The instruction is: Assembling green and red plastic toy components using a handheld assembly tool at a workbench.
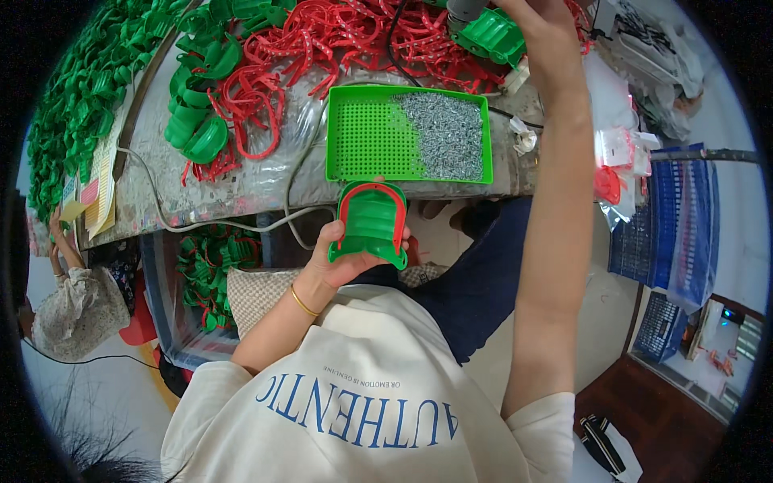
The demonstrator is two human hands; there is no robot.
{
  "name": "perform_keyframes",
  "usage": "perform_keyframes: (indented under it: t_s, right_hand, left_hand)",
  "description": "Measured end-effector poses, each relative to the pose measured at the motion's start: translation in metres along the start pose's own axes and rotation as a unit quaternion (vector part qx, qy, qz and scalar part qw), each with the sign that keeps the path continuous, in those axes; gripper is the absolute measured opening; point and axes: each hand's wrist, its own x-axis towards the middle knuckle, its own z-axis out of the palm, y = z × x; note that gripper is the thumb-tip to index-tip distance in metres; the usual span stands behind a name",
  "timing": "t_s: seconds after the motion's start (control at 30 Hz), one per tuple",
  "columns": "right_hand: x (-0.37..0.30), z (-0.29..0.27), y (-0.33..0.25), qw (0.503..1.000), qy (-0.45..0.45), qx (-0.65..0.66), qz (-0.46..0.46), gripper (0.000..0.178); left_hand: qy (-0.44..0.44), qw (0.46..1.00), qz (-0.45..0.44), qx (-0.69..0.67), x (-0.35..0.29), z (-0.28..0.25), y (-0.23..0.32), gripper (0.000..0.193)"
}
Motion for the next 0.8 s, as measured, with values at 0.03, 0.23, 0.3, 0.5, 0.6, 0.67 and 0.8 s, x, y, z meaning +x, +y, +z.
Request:
perform_keyframes:
  t_s: [0.03,0.23,0.3,0.5,0.6,0.67,0.8]
  right_hand:
    - [0.018,-0.022,0.012,0.993,-0.091,-0.071,-0.013,0.041]
    - [0.008,0.007,-0.029,0.970,-0.219,0.080,0.069,0.021]
    - [0.004,-0.021,-0.013,0.850,-0.467,0.228,0.084,0.049]
    - [-0.058,0.033,-0.059,0.921,-0.290,0.224,0.134,0.040]
    - [-0.077,0.050,-0.040,0.968,-0.045,0.214,0.120,0.021]
    - [-0.085,0.060,-0.018,0.973,-0.021,0.203,0.107,0.019]
    - [-0.097,0.080,0.024,0.977,0.030,0.192,0.086,0.013]
  left_hand:
    - [-0.025,1.000,-0.007,-0.007,0.005,0.000,-0.003,0.083]
    - [0.006,0.999,-0.022,-0.026,0.003,-0.001,-0.003,0.084]
    - [0.003,0.999,-0.032,-0.030,0.007,-0.001,-0.004,0.083]
    - [-0.001,0.997,-0.021,-0.071,0.004,-0.009,-0.002,0.081]
    - [-0.006,0.996,-0.032,-0.088,0.007,-0.010,-0.005,0.080]
    - [-0.004,0.995,-0.034,-0.092,0.008,-0.011,-0.008,0.080]
    - [0.013,0.992,-0.036,-0.121,0.009,-0.013,-0.014,0.080]
